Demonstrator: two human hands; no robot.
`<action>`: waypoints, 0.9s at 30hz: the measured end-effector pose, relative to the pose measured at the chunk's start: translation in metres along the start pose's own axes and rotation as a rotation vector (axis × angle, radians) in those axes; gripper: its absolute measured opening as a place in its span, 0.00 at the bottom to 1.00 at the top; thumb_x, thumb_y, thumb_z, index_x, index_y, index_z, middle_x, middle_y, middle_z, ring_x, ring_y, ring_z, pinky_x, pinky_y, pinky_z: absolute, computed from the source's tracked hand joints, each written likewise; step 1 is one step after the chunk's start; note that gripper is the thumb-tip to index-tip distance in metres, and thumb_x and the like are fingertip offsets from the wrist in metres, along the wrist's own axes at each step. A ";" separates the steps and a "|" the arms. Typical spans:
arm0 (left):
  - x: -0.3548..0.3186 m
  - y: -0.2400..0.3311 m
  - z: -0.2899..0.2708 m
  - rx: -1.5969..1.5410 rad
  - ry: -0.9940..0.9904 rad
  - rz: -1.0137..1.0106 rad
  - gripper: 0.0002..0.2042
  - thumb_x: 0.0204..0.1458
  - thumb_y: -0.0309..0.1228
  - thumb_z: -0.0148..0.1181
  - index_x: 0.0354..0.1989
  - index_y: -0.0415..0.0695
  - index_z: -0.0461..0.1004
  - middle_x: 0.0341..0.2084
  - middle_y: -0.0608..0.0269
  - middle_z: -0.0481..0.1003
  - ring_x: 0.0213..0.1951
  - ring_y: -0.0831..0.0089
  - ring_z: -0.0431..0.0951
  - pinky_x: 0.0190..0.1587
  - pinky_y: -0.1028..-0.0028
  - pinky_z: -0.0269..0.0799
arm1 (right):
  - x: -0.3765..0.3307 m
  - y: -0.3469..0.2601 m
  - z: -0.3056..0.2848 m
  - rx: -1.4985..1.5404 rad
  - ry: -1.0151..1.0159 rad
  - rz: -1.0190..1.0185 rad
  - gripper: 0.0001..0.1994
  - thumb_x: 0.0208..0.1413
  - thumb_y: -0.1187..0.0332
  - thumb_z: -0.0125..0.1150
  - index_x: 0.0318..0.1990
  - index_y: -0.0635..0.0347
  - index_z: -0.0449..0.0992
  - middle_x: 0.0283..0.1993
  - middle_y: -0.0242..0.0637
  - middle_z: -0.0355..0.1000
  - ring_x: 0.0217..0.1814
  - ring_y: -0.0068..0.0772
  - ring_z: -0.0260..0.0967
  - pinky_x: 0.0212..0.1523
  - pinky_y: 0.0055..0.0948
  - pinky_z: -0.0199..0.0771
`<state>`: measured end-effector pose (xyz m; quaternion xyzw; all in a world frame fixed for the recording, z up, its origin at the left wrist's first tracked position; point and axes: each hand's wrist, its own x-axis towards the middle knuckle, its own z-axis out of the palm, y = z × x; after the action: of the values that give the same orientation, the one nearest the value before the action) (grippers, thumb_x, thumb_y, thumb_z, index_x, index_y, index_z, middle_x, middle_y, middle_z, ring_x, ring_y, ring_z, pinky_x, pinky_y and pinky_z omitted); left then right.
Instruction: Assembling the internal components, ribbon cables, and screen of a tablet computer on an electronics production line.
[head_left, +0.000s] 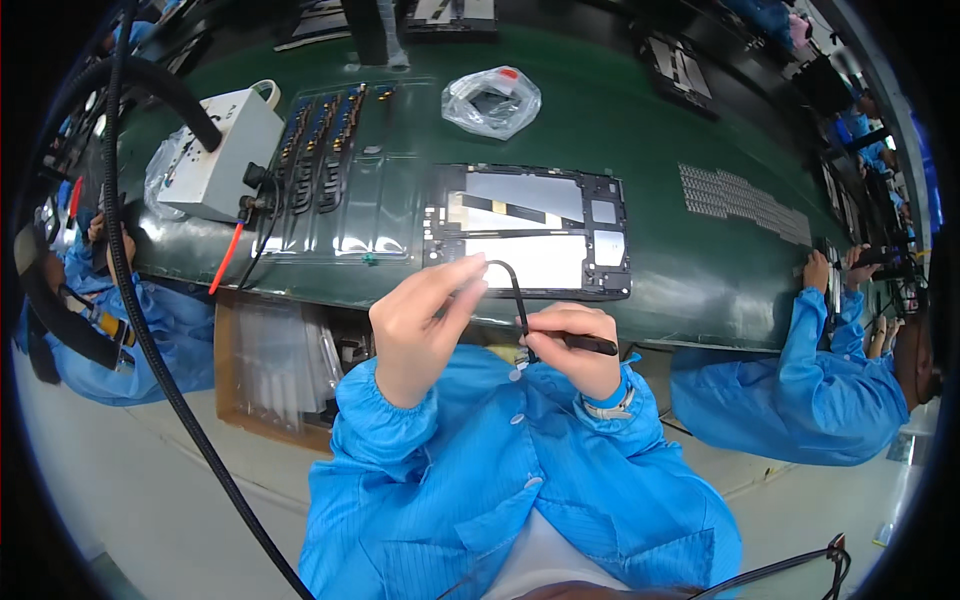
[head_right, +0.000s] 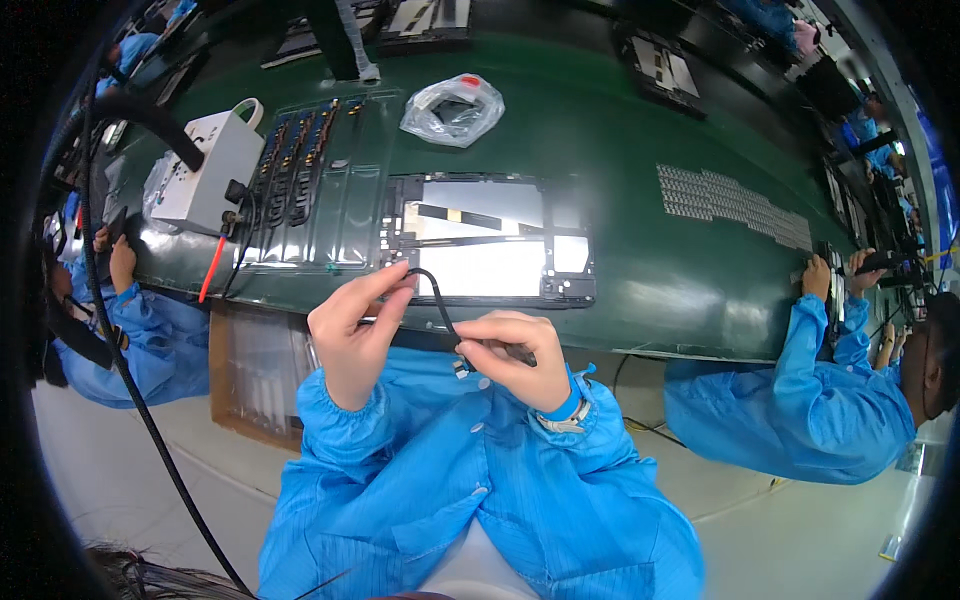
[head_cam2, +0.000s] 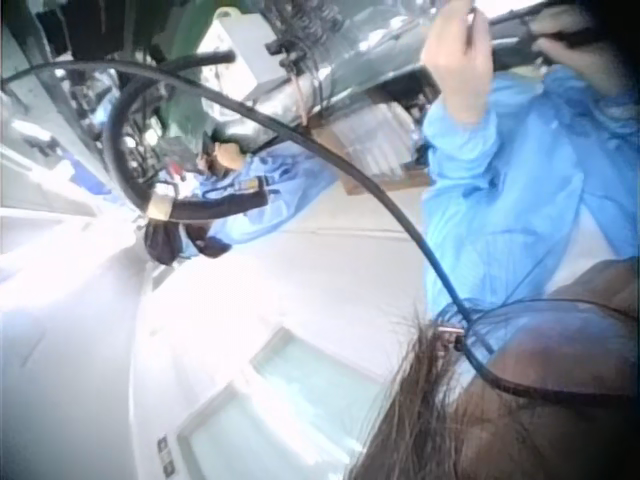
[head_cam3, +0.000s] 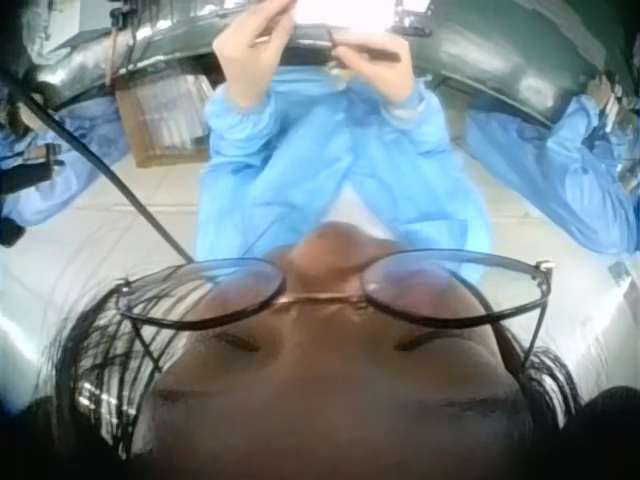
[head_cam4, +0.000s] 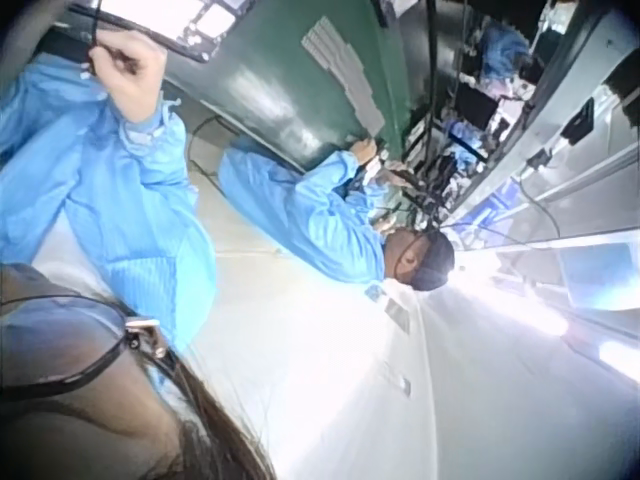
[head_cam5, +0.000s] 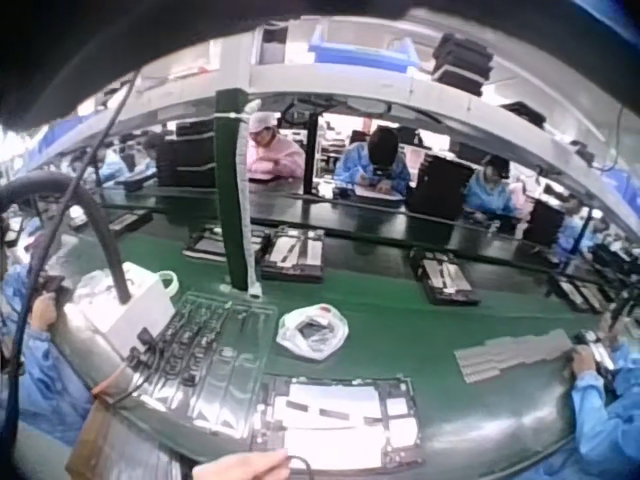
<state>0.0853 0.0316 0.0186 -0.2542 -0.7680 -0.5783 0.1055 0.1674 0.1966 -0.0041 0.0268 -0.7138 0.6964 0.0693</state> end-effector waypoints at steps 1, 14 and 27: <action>0.002 0.002 0.002 0.053 0.010 0.055 0.10 0.41 0.17 0.60 0.35 0.38 0.76 0.25 0.59 0.77 0.27 0.77 0.77 0.24 0.83 0.70 | -0.002 0.001 -0.002 -0.006 0.009 0.006 0.11 0.43 0.81 0.59 0.38 0.64 0.76 0.27 0.33 0.72 0.19 0.11 0.54 0.19 0.15 0.50; 0.002 0.017 0.025 -0.033 -0.031 0.215 0.08 0.40 0.19 0.61 0.31 0.40 0.75 0.25 0.57 0.76 0.26 0.68 0.77 0.26 0.76 0.71 | 0.028 -0.016 0.002 -0.001 0.244 -0.260 0.09 0.42 0.81 0.60 0.34 0.64 0.76 0.32 0.33 0.70 0.24 0.13 0.60 0.24 0.14 0.56; 0.002 0.018 0.032 -0.034 0.181 0.301 0.10 0.35 0.15 0.60 0.30 0.37 0.74 0.28 0.54 0.76 0.31 0.64 0.78 0.33 0.75 0.73 | 0.026 -0.015 0.018 -0.235 0.365 -0.607 0.11 0.36 0.83 0.63 0.32 0.64 0.76 0.29 0.41 0.73 0.27 0.30 0.72 0.26 0.21 0.71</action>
<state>0.0967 0.0662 0.0248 -0.3147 -0.6989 -0.5893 0.2552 0.1423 0.1800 0.0138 0.1042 -0.7245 0.5507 0.4013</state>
